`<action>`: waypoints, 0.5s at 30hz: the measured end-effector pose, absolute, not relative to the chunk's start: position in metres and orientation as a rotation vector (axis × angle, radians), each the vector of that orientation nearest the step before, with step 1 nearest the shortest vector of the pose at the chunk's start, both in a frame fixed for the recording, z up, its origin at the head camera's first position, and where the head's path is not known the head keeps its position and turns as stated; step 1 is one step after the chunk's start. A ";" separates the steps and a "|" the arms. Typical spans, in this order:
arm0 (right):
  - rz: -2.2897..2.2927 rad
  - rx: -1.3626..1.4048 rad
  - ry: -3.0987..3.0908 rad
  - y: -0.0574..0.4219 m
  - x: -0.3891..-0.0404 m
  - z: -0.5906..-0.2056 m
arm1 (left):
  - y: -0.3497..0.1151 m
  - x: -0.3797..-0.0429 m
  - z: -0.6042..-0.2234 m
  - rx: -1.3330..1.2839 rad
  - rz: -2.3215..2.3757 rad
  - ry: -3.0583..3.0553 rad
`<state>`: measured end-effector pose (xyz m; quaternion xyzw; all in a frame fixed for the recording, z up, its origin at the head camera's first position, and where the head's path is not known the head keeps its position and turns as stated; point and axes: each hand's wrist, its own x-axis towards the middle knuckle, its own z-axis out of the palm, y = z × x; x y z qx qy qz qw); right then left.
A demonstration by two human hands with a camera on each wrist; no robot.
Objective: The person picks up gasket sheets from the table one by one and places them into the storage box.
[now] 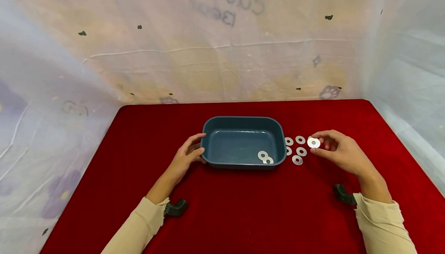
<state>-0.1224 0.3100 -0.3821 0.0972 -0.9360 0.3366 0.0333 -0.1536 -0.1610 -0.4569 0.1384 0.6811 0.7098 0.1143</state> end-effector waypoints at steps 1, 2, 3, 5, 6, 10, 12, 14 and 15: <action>1.042 0.302 -2.875 0.309 -0.122 -0.382 | -0.161 -0.154 -0.457 0.405 2.081 1.998; 1.046 0.307 -2.872 0.309 -0.122 -0.382 | -0.161 -0.153 -0.457 0.404 2.079 1.999; 1.052 0.312 -2.868 0.308 -0.122 -0.382 | -0.161 -0.153 -0.457 0.402 2.076 2.002; 1.069 0.325 -2.858 0.305 -0.122 -0.382 | -0.161 -0.153 -0.456 0.400 2.074 2.003; 1.078 0.333 -2.852 0.304 -0.122 -0.382 | -0.161 -0.153 -0.456 0.400 2.074 2.003; 1.088 0.351 -2.829 0.298 -0.122 -0.381 | -0.160 -0.154 -0.456 0.401 2.071 2.006; 1.080 0.368 -2.824 0.295 -0.123 -0.381 | -0.160 -0.154 -0.455 0.405 2.075 2.002; 1.071 0.383 -2.827 0.292 -0.124 -0.381 | -0.160 -0.153 -0.455 0.409 2.082 1.995; 1.068 0.391 -2.830 0.290 -0.124 -0.382 | -0.160 -0.153 -0.454 0.412 2.087 1.993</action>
